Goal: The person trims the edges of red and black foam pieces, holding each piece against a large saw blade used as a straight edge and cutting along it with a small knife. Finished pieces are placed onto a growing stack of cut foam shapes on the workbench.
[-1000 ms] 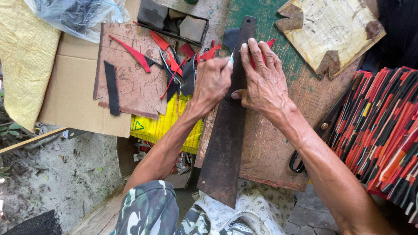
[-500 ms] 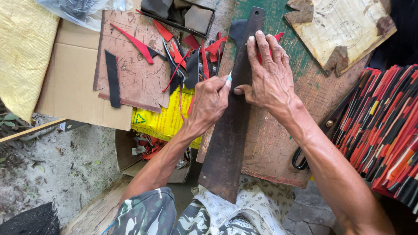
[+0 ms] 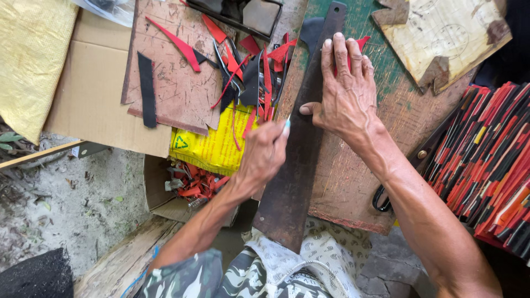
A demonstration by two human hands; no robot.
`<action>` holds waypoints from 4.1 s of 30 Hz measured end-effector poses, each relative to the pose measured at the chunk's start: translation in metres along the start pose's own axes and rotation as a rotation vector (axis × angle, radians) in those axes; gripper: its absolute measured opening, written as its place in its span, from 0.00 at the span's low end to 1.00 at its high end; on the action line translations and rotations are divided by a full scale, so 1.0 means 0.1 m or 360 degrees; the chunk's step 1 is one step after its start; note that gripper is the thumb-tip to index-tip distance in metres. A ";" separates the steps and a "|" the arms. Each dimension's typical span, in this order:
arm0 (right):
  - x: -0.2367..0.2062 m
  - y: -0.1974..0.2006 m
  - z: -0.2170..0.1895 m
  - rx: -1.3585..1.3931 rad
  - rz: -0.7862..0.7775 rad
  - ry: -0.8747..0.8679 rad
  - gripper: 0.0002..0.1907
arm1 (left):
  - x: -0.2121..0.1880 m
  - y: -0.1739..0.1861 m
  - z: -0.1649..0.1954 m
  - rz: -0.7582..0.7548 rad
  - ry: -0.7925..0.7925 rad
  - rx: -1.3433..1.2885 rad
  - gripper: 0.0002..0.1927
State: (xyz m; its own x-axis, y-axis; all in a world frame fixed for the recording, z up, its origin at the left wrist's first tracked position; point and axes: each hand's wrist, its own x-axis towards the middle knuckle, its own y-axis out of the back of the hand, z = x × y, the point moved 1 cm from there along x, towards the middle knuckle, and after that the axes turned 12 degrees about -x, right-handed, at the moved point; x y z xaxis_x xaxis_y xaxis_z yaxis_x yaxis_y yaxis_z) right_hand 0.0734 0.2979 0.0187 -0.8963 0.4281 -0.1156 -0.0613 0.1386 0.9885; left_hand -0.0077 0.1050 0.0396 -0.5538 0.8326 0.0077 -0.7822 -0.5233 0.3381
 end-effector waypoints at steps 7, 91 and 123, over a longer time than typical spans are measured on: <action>-0.02 0.05 -0.06 -0.0030 -0.0005 -0.0005 0.68 | -0.27 0.06 -0.05 0.0013 0.0116 -0.0038 0.06; -0.05 -0.05 0.23 0.0080 0.0175 0.0036 0.65 | 1.51 -0.38 -0.21 -0.0011 0.0512 -0.0556 0.14; -0.05 -0.07 0.16 0.0008 0.0089 0.0009 0.70 | 0.65 -0.18 -0.06 -0.0032 0.0341 -0.0225 0.13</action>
State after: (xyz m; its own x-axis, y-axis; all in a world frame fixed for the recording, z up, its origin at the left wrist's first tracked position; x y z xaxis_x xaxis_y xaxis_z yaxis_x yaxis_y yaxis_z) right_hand 0.0849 0.3092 0.0108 -0.9009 0.4300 -0.0593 -0.0087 0.1187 0.9929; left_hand -0.0314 0.1674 0.0285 -0.5736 0.7937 -0.2025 -0.8176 -0.5396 0.2011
